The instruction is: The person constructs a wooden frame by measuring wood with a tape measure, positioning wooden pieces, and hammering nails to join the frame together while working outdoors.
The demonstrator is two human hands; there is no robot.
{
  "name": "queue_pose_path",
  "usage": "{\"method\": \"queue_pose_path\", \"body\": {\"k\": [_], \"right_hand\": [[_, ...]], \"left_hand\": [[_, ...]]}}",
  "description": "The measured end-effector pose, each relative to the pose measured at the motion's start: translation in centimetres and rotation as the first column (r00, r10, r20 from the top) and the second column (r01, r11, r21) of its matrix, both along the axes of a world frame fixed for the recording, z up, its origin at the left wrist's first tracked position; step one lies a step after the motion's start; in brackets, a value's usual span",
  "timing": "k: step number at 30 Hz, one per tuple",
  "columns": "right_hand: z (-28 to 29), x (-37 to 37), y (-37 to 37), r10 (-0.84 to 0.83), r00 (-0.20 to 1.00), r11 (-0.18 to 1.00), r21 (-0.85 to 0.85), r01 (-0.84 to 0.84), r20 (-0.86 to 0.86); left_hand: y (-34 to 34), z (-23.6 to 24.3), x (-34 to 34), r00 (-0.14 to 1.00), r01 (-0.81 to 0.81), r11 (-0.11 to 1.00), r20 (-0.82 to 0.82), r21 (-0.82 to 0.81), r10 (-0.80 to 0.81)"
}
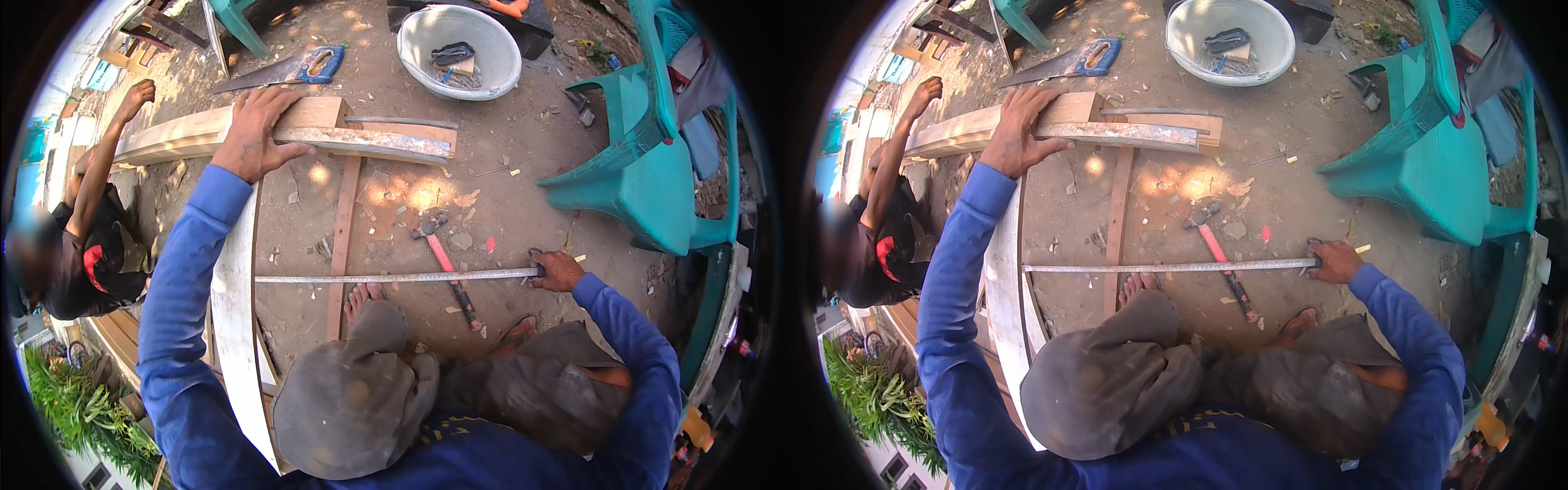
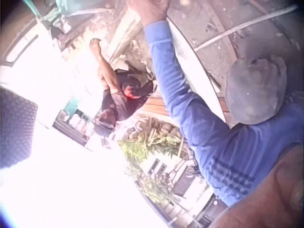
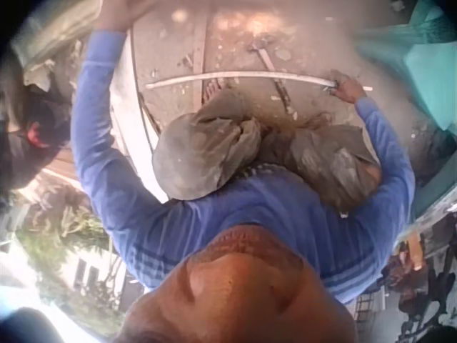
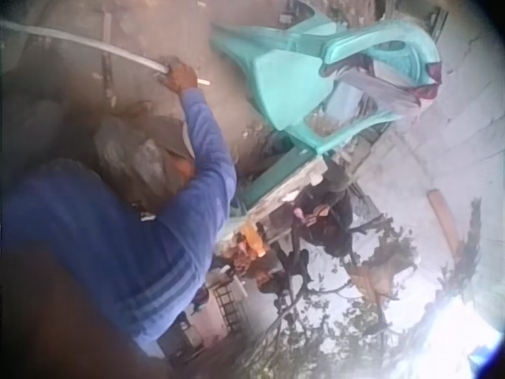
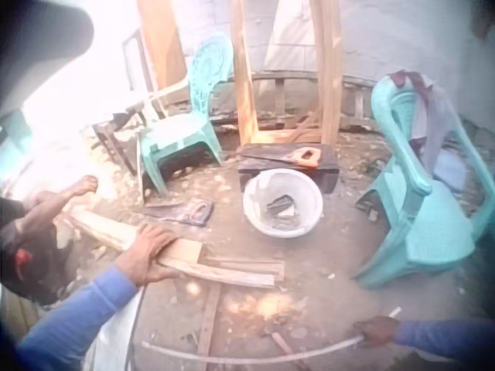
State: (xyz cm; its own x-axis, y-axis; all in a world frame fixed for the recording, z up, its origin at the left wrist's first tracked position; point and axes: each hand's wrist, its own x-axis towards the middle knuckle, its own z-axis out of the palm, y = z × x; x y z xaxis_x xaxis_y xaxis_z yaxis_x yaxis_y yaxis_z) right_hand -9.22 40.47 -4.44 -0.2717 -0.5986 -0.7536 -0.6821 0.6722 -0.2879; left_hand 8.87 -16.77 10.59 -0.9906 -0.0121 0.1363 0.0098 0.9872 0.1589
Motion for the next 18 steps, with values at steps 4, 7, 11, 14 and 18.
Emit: {"method": "queue_pose_path", "body": {"k": [4,7,11,14,18], "right_hand": [[0.5,0.8,-0.2,-0.019,0.993,0.997,-0.075,0.011,-0.114],[0.9,0.8,-0.7,-0.009,0.982,0.992,-0.127,-0.015,-0.187],[1.3,0.9,-2.6,-0.122,0.953,0.984,-0.161,0.079,-0.278],[0.7,0.9,-3.6,-0.189,0.924,0.977,-0.16,0.142,-0.332],[-1.8,0.7,-4.7,-0.082,0.893,0.983,-0.183,0.0,-0.442]], "left_hand": [[0.1,-0.1,-0.2,1.0,0.009,1.0,-0.028,0.004,-0.008],[0.3,0.2,0.0,1.0,-0.017,1.0,-0.019,0.012,0.017],[0.5,0.5,0.1,1.0,-0.011,1.0,-0.022,0.025,0.012],[0.2,0.3,-0.1,1.0,-0.003,1.0,-0.021,0.019,0.003],[0.1,0.3,-0.2,1.0,-0.025,0.999,-0.018,0.025,0.025]]}}
